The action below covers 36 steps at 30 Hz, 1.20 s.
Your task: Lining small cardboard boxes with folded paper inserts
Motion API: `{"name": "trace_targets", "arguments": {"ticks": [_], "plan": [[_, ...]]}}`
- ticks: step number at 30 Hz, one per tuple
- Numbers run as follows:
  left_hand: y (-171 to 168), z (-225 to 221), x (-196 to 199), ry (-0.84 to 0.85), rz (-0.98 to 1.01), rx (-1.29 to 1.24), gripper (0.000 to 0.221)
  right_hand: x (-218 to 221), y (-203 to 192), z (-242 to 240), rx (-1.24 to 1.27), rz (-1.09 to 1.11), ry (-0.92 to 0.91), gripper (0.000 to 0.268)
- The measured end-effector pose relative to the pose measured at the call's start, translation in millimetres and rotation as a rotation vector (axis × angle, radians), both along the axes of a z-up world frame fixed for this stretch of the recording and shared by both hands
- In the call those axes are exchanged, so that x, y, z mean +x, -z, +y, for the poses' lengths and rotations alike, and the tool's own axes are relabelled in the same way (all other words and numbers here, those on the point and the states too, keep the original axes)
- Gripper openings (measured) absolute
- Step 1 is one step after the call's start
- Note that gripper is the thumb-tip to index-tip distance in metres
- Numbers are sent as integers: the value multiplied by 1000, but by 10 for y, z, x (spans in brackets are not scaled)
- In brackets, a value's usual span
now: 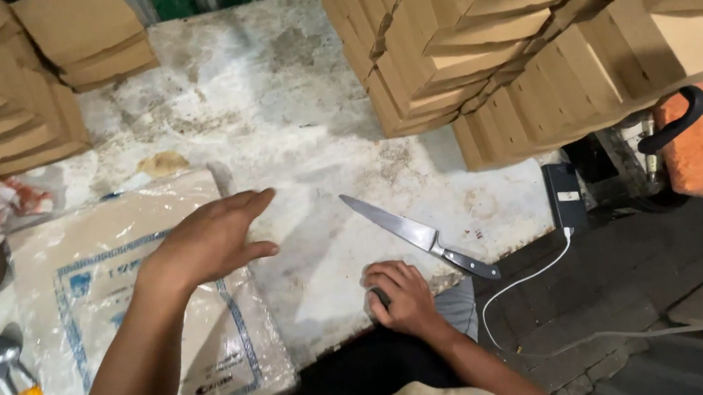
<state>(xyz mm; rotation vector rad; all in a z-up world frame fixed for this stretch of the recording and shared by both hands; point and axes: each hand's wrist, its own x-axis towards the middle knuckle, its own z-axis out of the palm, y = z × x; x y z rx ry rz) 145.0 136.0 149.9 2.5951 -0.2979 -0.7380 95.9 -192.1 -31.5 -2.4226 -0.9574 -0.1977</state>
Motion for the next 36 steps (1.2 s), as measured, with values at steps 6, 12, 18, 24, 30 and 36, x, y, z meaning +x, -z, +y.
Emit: {"name": "trace_targets", "arguments": {"ticks": [6, 12, 18, 24, 30, 36], "plan": [[-786, -472, -646, 283, -491, -620, 67, -25, 171, 7, 71, -66, 31, 14], [-862, -609, -1003, 256, -528, -685, 64, -49, 27, -21, -18, -35, 8, 15], [-955, -742, -1249, 229, -589, -708, 60, -73, 90, -78, 5, -12, -25, 17], [-990, -897, -1378, 225, -622, -739, 56, -103, 283, -174, -13, -7, -37, 29], [568, -533, -1716, -329, -472, 194, 82, -16, 210, -132, 25, -42, -64, 18], [1084, -710, -2268, -607, -446, 168, 98, -32, 186, -102, 47, -46, -108, 17]]}}
